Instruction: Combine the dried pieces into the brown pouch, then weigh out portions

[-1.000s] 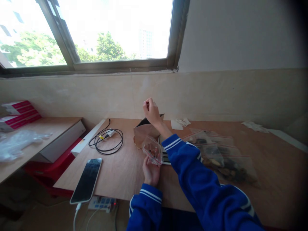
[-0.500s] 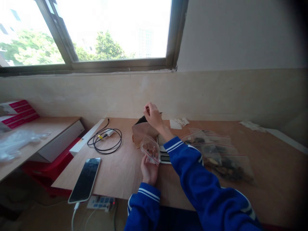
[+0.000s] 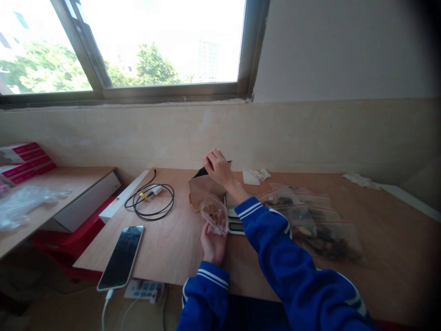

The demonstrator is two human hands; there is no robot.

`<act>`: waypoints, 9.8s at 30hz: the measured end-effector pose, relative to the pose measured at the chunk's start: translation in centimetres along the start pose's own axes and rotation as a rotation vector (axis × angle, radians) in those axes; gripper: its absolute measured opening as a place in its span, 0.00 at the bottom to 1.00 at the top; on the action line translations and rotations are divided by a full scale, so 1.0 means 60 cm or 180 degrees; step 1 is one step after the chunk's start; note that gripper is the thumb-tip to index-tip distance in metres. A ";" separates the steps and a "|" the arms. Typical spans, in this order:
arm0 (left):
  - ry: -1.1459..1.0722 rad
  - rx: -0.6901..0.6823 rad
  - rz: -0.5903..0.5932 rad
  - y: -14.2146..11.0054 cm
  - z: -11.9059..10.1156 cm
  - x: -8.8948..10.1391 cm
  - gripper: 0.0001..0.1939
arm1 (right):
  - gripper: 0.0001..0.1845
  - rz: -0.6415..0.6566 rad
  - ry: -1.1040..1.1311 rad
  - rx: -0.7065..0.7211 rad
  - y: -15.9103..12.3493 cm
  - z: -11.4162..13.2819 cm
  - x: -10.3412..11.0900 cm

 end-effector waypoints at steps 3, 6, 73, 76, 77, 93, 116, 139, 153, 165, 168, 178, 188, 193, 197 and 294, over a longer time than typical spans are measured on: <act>0.0002 -0.0010 -0.0017 0.000 0.000 0.001 0.11 | 0.12 0.0031 -0.0021 -0.0031 -0.002 -0.001 -0.002; 0.0009 -0.0028 -0.0011 0.000 -0.001 0.000 0.12 | 0.12 0.0048 -0.0137 -0.0060 -0.006 -0.002 -0.004; 0.0997 -0.0569 0.0335 0.003 -0.011 -0.007 0.19 | 0.19 0.2423 0.2703 -0.2154 -0.331 -0.034 -0.045; 0.0981 -0.0502 0.0263 0.003 -0.009 -0.008 0.19 | 0.18 0.2254 0.2673 -0.2268 -0.333 -0.045 -0.050; 0.0977 -0.0486 0.0259 0.002 -0.009 -0.009 0.20 | 0.17 0.2183 0.2668 -0.2308 -0.334 -0.048 -0.051; 0.0944 -0.0418 0.0252 0.004 -0.006 -0.001 0.13 | 0.15 0.2028 0.1960 -0.1825 -0.319 -0.007 -0.034; 0.1089 -0.0376 0.0048 0.002 -0.005 -0.017 0.14 | 0.15 -0.0139 0.1152 -0.0458 -0.028 -0.035 0.036; 0.0989 -0.0127 0.0278 0.011 0.008 -0.014 0.19 | 0.11 -0.0009 0.1406 -0.0304 -0.066 -0.016 0.036; 0.0755 -0.0096 0.0186 0.002 0.004 -0.016 0.18 | 0.15 -0.0121 0.1570 -0.0594 -0.070 -0.022 0.045; 0.0647 -0.0213 0.0056 0.005 0.000 -0.005 0.16 | 0.15 -0.0107 0.1413 -0.0449 -0.078 -0.014 0.046; 0.0644 -0.0202 0.0018 0.002 0.000 -0.007 0.15 | 0.15 -0.0020 0.1340 -0.0392 -0.079 -0.010 0.042; 0.0698 -0.0156 0.0057 0.000 0.003 -0.014 0.17 | 0.12 -0.0003 0.0964 -0.0210 -0.084 0.014 0.053; 0.0696 -0.0113 0.0119 0.000 0.004 -0.017 0.17 | 0.19 0.0237 -0.0391 -0.0094 -0.092 0.012 0.024; 0.0719 -0.0166 0.0066 -0.004 -0.001 -0.017 0.17 | 0.20 -0.0016 -0.0272 -0.0124 -0.087 0.010 0.032; 0.0698 -0.0207 0.0062 -0.007 -0.004 -0.019 0.17 | 0.21 -0.0050 -0.0175 -0.0203 -0.078 0.003 0.038; 0.6274 -0.2602 0.0431 -0.100 -0.144 -0.084 0.19 | 0.20 -0.0219 -0.1032 -0.2713 -0.533 -0.190 0.212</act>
Point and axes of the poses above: each hand's wrist, its own y-axis towards the middle knuckle, its own x-axis out of the back of the hand, z = x × y, the point moved 10 cm from there along y, towards the middle knuckle, and after that the axes turned 5 degrees about -x, right-handed, at the moved point
